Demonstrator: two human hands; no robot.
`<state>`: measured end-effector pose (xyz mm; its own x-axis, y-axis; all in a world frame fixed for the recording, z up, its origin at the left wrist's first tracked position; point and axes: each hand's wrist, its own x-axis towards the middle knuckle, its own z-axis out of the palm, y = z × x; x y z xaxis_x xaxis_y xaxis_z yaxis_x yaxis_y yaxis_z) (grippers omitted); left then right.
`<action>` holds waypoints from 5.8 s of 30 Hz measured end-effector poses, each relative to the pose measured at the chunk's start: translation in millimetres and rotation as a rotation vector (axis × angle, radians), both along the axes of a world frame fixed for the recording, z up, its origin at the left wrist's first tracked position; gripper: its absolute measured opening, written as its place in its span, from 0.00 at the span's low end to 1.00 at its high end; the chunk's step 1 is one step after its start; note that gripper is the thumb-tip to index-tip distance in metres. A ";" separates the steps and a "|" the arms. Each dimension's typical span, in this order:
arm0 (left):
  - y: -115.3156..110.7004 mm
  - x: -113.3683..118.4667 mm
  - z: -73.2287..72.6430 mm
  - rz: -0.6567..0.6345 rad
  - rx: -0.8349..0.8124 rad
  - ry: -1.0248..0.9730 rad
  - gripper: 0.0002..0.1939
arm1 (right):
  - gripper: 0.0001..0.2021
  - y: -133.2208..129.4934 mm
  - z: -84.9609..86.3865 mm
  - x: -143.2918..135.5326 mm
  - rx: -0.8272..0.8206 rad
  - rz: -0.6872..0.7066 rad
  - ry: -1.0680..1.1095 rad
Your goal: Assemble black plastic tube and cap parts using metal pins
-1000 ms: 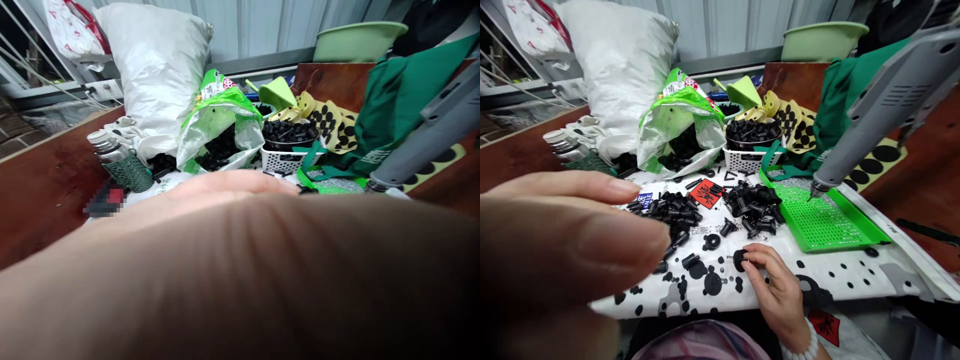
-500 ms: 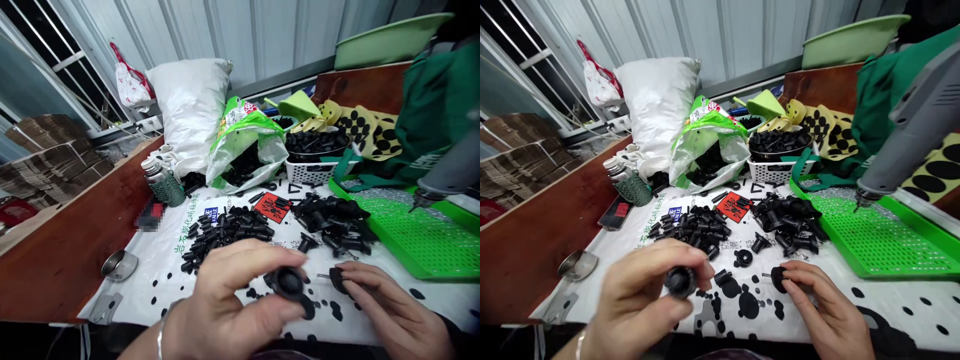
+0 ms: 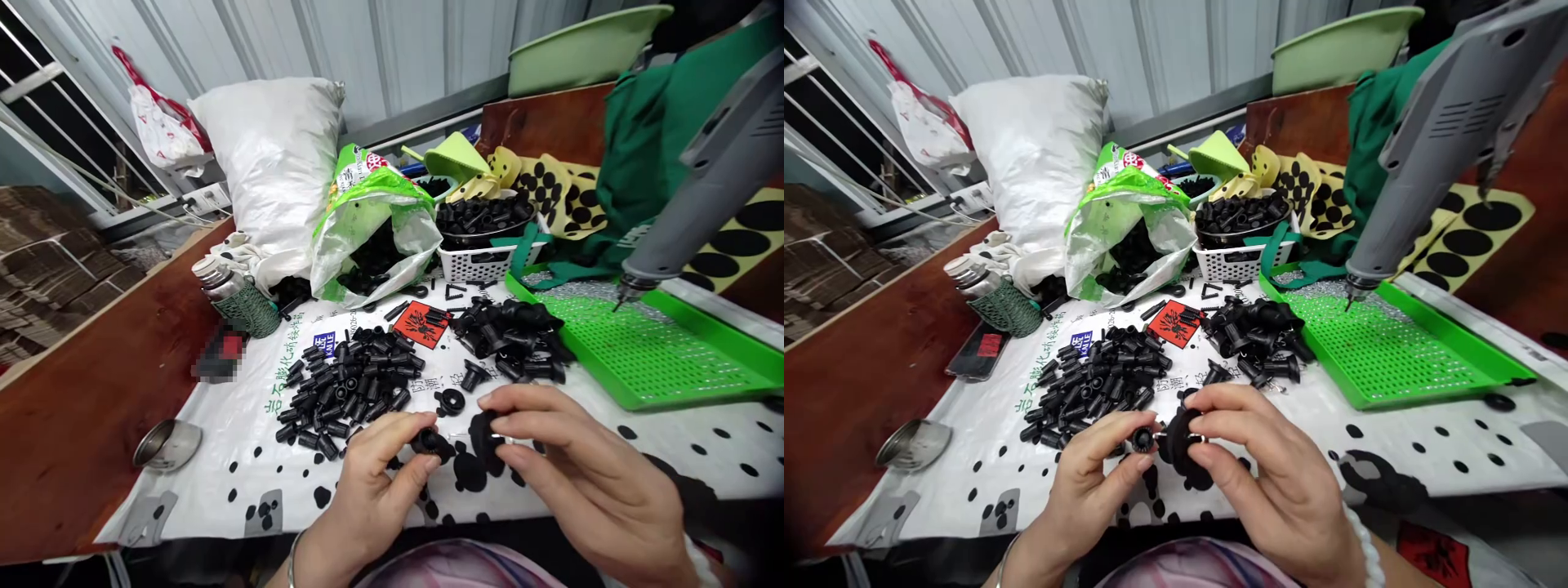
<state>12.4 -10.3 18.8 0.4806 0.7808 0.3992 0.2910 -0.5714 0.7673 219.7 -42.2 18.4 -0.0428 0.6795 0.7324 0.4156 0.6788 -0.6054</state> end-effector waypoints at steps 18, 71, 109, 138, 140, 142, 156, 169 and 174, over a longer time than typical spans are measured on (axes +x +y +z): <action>-3.4 -7.2 1.1 -0.125 -0.086 0.074 0.16 | 0.07 10.4 6.1 0.9 0.147 0.117 -0.272; -12.4 -30.5 -3.8 -0.228 -0.770 -0.171 0.15 | 0.21 3.0 12.4 -13.5 0.078 0.316 -0.622; -5.7 -29.8 -11.3 -0.047 -0.288 -0.054 0.14 | 0.05 23.8 6.6 -36.0 -0.394 0.250 -0.098; -8.0 -22.2 -11.8 0.047 0.250 0.124 0.12 | 0.06 17.1 -3.2 -35.5 -0.269 0.221 -0.134; -7.1 -19.6 -18.5 0.117 0.356 0.192 0.13 | 0.04 16.1 -6.5 -39.4 -0.379 0.192 -0.049; -6.2 -18.1 -22.6 0.143 0.397 0.214 0.14 | 0.04 15.3 -7.9 -41.8 -0.480 0.190 0.016; -3.8 -24.1 -17.3 -0.381 -1.067 -0.456 0.21 | 0.08 13.7 1.8 -25.5 -0.217 0.336 -0.205; -4.7 -21.1 -13.9 -0.422 -1.183 -0.505 0.20 | 0.15 10.5 16.3 -16.5 -0.091 0.401 -0.502; -6.8 -21.1 -15.9 -0.602 -1.402 -0.546 0.22 | 0.17 4.4 20.1 -15.4 0.069 0.387 -0.580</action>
<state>-8.7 -17.1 2.9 0.8827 0.4205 -0.2099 -0.1723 0.7050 0.6880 204.3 -37.8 38.5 -0.6695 0.4891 0.5592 0.3794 0.8722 -0.3086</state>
